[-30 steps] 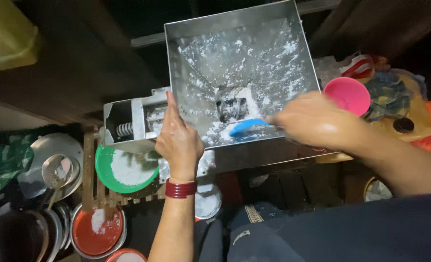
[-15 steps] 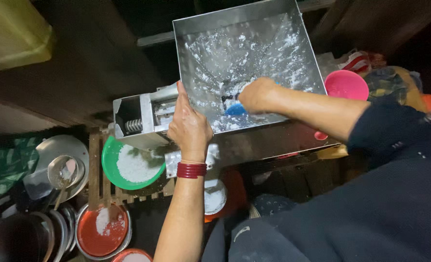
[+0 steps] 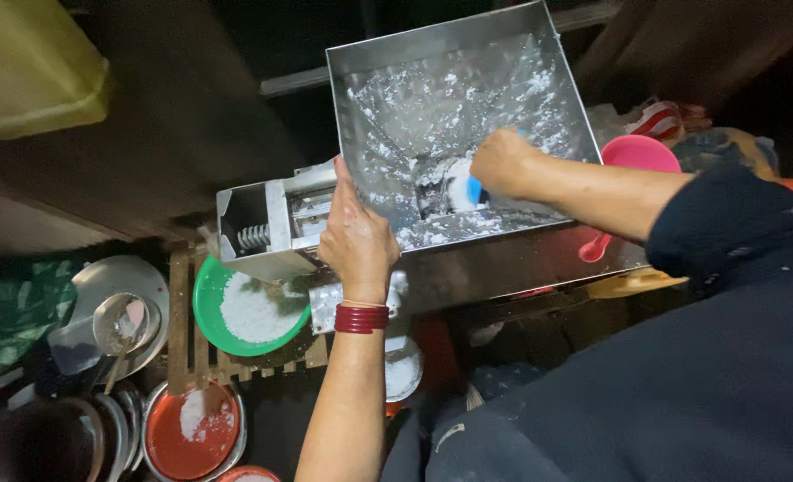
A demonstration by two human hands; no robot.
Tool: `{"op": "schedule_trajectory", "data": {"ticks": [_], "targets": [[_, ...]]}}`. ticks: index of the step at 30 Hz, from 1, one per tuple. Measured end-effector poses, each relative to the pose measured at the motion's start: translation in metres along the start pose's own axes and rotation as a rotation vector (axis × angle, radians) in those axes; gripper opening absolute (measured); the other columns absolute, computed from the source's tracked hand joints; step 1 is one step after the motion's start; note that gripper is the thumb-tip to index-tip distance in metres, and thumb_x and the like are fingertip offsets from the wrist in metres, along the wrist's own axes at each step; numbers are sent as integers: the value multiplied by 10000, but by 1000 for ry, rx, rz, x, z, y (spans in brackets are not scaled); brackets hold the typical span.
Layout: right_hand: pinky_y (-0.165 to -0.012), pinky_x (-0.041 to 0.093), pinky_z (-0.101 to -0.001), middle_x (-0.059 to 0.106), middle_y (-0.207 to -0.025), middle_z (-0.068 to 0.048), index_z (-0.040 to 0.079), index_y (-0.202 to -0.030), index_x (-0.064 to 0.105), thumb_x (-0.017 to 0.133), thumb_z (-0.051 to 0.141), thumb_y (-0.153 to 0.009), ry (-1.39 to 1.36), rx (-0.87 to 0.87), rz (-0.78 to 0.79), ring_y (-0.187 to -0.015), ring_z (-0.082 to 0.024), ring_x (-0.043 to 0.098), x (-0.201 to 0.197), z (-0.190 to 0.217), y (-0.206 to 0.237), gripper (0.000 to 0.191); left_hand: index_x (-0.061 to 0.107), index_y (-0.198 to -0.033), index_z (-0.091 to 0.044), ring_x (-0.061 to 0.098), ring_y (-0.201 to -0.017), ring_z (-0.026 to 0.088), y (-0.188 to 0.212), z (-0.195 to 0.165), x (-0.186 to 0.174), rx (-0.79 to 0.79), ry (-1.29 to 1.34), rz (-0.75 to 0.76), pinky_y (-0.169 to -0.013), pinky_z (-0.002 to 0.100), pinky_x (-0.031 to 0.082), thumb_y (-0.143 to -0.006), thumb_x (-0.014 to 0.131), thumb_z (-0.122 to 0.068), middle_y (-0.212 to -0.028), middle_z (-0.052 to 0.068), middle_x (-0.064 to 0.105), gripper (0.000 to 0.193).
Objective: The person operates a flour milling machine, using a blue plastic scoop to push white flour into the hopper. The processed flour is collected in a green bowl below the machine. The person then transfers the processed flour into an orange bowl.
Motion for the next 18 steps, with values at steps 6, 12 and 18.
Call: {"op": "schedule_trajectory", "data": {"ticks": [6, 12, 18], "targets": [[-704, 603, -435, 804, -894, -118, 92, -905, 790, 607, 208, -919, -289, 132, 360, -843, -264, 791, -31, -15, 4, 217, 408, -1554, -172, 718, -850, 411, -3, 1, 0, -30, 2, 28, -714, 515, 562, -810, 571, -36, -1307, 95, 697, 774], [-776, 569, -495, 731, -1084, -169, 65, -1038, 764, 628, 168, -864, -389, 176, 309, -965, -367, 729, -50, 21, -9, 244, 426, -1565, -194, 718, -877, 404, 1, 2, 1, -22, 26, 14, -725, 504, 568, -881, 547, -34, -1278, 95, 722, 713], [-811, 584, -476, 768, -1069, -192, 64, -1049, 787, 531, 315, -976, -415, 304, 134, -994, -349, 745, -39, -17, -27, 366, 402, -1556, -168, 726, -888, 395, 0, 5, 5, -8, 23, 16, -719, 490, 574, -835, 570, -46, -1271, 125, 707, 750]]}}
Point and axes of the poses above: each hand's wrist, its own y-axis away from the middle knuckle, its own x-axis out of the palm, z = x × y, the point moved 4 cm from there along -y, towards the middle knuckle
